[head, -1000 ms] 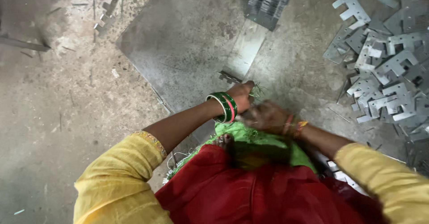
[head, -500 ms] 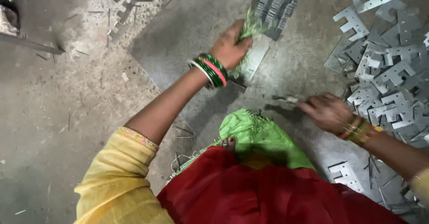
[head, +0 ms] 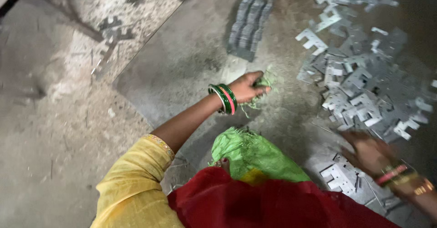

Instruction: The person stacks metal plates by hand, wipes them with a green cloth, and uses a small hand tool to scrape and clean the edges of individual stamps on the floor.

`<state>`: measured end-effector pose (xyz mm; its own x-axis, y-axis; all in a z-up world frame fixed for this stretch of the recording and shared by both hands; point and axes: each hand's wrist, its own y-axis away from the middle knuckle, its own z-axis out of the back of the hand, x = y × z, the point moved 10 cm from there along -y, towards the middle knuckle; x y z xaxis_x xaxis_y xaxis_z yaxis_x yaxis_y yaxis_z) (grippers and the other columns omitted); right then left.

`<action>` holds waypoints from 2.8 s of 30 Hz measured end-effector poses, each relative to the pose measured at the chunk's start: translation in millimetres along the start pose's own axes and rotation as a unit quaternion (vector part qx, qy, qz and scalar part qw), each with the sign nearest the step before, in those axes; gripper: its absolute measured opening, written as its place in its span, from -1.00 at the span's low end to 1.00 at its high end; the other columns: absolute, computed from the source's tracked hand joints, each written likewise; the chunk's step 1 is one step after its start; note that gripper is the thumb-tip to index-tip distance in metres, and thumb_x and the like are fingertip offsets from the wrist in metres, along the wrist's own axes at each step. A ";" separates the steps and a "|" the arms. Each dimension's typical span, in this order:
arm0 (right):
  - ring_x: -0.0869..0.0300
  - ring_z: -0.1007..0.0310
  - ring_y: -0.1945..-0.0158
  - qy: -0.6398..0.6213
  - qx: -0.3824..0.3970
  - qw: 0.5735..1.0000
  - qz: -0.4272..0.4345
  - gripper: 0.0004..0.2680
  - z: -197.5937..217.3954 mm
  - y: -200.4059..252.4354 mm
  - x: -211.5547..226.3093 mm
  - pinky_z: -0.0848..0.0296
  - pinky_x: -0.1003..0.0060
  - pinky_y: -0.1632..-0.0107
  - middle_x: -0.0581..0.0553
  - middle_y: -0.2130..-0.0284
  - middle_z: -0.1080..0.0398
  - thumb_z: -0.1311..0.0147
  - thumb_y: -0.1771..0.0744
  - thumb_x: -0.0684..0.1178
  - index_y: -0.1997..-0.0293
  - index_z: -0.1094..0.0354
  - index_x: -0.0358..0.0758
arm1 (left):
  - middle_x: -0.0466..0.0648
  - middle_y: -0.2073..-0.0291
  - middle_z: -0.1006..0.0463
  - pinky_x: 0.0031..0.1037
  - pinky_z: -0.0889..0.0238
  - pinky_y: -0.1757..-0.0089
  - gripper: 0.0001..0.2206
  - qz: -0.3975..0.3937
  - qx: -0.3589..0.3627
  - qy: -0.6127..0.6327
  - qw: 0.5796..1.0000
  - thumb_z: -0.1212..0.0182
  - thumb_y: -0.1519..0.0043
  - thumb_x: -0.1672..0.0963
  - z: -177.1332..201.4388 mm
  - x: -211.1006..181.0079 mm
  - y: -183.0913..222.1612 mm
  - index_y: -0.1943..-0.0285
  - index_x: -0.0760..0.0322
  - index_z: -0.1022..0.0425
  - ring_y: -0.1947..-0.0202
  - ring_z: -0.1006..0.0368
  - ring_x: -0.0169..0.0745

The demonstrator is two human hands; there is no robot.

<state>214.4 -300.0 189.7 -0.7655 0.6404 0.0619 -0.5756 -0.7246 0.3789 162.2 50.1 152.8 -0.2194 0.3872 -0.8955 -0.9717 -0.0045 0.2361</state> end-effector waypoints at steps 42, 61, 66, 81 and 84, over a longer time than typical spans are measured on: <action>0.31 -0.50 0.16 -0.591 -0.378 0.708 -0.080 -0.68 141.7 27.8 -56.0 -0.50 0.36 0.11 -0.20 0.20 -0.55 -0.16 -0.14 -0.32 0.04 -0.42 -0.30 | -0.01 0.29 -0.33 -0.43 -0.24 0.19 -0.86 -0.243 -0.155 0.176 0.941 -0.14 -0.39 0.20 -157.4 -206.2 -74.4 0.13 0.42 -0.29 0.27 -0.26 -0.26; 0.25 -0.59 0.25 -0.547 -0.350 0.751 -0.116 -0.77 83.9 46.9 -81.4 -0.57 0.35 0.17 -0.15 0.31 -0.62 -0.11 -0.18 -0.37 0.15 -0.54 -0.38 | -0.09 0.31 -0.65 -0.64 -0.40 0.25 -0.87 -0.134 -0.027 0.284 0.949 -0.28 -0.22 0.30 -194.6 -185.1 -61.1 0.09 0.42 -0.59 0.33 -0.51 -0.52; 0.32 -0.52 0.29 -0.625 -0.313 0.700 -0.147 -0.75 52.2 44.2 -90.1 -0.53 0.37 0.21 -0.13 0.32 -0.59 -0.12 -0.20 -0.38 0.10 -0.53 -0.34 | -0.09 0.24 -0.67 -0.61 -0.39 0.11 -0.86 -0.170 -0.033 0.200 0.964 -0.27 -0.26 0.26 -199.7 -188.4 -57.2 0.03 0.41 -0.62 0.21 -0.51 -0.51; 0.15 -0.54 -0.04 -0.404 -0.421 0.794 -0.169 -0.70 110.1 76.3 -44.5 -0.54 0.26 -0.08 -0.13 0.11 -0.55 -0.17 -0.28 -0.31 -0.10 -0.51 -0.12 | 0.05 0.12 -0.65 -0.48 -0.55 0.16 -0.69 0.037 -0.025 0.596 0.802 -0.19 -0.21 0.32 -224.7 -132.4 -58.5 -0.15 0.49 -0.50 0.19 -0.60 -0.26; -0.05 -0.44 0.05 -0.374 -0.479 0.781 -0.146 -0.54 120.8 89.1 -56.5 -0.45 0.17 -0.06 -0.31 0.18 -0.42 -0.26 -0.12 -0.32 -0.14 -0.43 -0.31 | 0.05 0.12 -0.64 -0.59 -0.44 0.25 -0.72 -0.020 0.040 0.590 0.806 -0.17 -0.26 0.34 -221.8 -148.2 -57.9 -0.15 0.50 -0.54 0.25 -0.55 -0.35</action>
<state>241.2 -370.1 331.5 -0.3855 0.5237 0.7597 -0.9195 -0.1490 -0.3639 231.6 -211.5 188.2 -0.1645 -0.7611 -0.6275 -0.9816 0.0637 0.1800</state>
